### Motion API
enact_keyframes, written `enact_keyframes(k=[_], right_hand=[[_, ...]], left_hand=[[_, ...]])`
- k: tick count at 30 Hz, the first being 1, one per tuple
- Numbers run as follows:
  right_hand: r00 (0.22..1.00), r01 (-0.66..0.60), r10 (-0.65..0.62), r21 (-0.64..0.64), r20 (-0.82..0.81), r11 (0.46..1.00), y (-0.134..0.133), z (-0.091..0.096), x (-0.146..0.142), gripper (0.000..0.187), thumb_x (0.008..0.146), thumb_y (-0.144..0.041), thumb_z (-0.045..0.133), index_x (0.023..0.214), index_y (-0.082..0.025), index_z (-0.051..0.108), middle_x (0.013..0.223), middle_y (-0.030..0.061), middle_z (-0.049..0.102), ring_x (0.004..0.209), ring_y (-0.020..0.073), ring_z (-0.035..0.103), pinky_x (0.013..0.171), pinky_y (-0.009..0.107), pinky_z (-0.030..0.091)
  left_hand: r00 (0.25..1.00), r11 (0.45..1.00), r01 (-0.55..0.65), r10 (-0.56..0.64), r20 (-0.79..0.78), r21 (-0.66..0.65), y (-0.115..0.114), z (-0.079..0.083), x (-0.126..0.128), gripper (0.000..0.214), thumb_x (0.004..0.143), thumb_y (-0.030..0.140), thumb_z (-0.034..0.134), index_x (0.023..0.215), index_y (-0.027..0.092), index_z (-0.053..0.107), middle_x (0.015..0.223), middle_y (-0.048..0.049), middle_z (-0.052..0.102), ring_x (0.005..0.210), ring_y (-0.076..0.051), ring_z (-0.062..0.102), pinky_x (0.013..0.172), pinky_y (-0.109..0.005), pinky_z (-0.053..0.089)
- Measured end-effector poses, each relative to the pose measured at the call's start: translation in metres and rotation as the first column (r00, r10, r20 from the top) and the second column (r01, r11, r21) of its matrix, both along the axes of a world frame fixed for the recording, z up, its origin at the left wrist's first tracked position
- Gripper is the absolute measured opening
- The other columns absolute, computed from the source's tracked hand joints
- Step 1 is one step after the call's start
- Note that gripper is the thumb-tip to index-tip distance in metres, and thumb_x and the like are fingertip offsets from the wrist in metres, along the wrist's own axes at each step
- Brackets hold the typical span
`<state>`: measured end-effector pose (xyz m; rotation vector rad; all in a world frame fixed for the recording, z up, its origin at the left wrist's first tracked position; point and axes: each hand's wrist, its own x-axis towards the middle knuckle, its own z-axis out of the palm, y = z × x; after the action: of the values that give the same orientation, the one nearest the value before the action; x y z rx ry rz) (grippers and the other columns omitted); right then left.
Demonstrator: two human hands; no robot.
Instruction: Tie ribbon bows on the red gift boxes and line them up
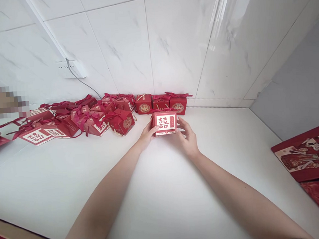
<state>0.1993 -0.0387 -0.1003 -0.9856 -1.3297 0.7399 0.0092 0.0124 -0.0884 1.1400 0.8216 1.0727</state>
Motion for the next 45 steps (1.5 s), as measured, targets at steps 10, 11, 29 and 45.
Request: enact_keyframes(k=[10, 11, 29, 45], right_hand=[[0.920, -0.379, 0.349, -0.172, -0.179, 0.909, 0.009, -0.001, 0.006, 0.057, 0.088, -0.051, 0.051, 0.140, -0.033, 0.036, 0.143, 0.0023, 0.045, 0.132, 0.0234, 0.041, 0.103, 0.042, 0.039], [0.919, -0.380, 0.351, -0.172, -0.178, 0.909, 0.008, 0.000, 0.006, 0.059, 0.088, -0.051, 0.052, 0.141, -0.033, 0.034, 0.143, 0.0025, 0.046, 0.131, 0.0232, 0.041, 0.103, 0.042, 0.039], [0.959, 0.092, -0.129, -0.156, -0.253, 0.983, 0.017, -0.008, 0.012, 0.018, 0.081, -0.034, 0.055, 0.096, -0.023, 0.056, 0.097, 0.0016, 0.060, 0.068, 0.0118, 0.055, 0.059, 0.025, 0.040], [0.945, -0.200, 0.126, -0.231, -0.302, 0.952, 0.024, -0.010, 0.012, 0.025, 0.082, -0.048, 0.053, 0.087, -0.024, 0.058, 0.084, -0.0011, 0.062, 0.070, 0.0147, 0.056, 0.060, 0.027, 0.044]], left_hand=[[0.991, 0.982, 0.131, -0.128, 0.033, -0.139, 0.006, 0.001, -0.010, 0.054, 0.087, 0.058, 0.042, 0.119, 0.017, 0.057, 0.106, -0.0132, 0.071, 0.083, -0.026, 0.071, 0.078, -0.037, 0.054], [0.990, 0.980, 0.144, -0.144, 0.009, -0.137, 0.006, -0.001, -0.010, 0.057, 0.086, 0.060, 0.041, 0.120, 0.017, 0.056, 0.105, -0.0133, 0.071, 0.081, -0.026, 0.071, 0.075, -0.037, 0.054], [0.941, 0.944, 0.161, -0.059, 0.333, -0.287, 0.005, 0.008, -0.022, 0.060, 0.079, 0.065, 0.037, 0.093, 0.013, 0.063, 0.071, -0.0120, 0.065, 0.064, -0.023, 0.063, 0.052, -0.031, 0.049], [0.951, 0.953, 0.260, -0.226, 0.211, -0.154, 0.001, 0.006, -0.014, 0.045, 0.068, 0.021, 0.058, 0.113, 0.016, 0.058, 0.107, -0.0097, 0.068, 0.096, -0.025, 0.063, 0.085, -0.041, 0.048]])
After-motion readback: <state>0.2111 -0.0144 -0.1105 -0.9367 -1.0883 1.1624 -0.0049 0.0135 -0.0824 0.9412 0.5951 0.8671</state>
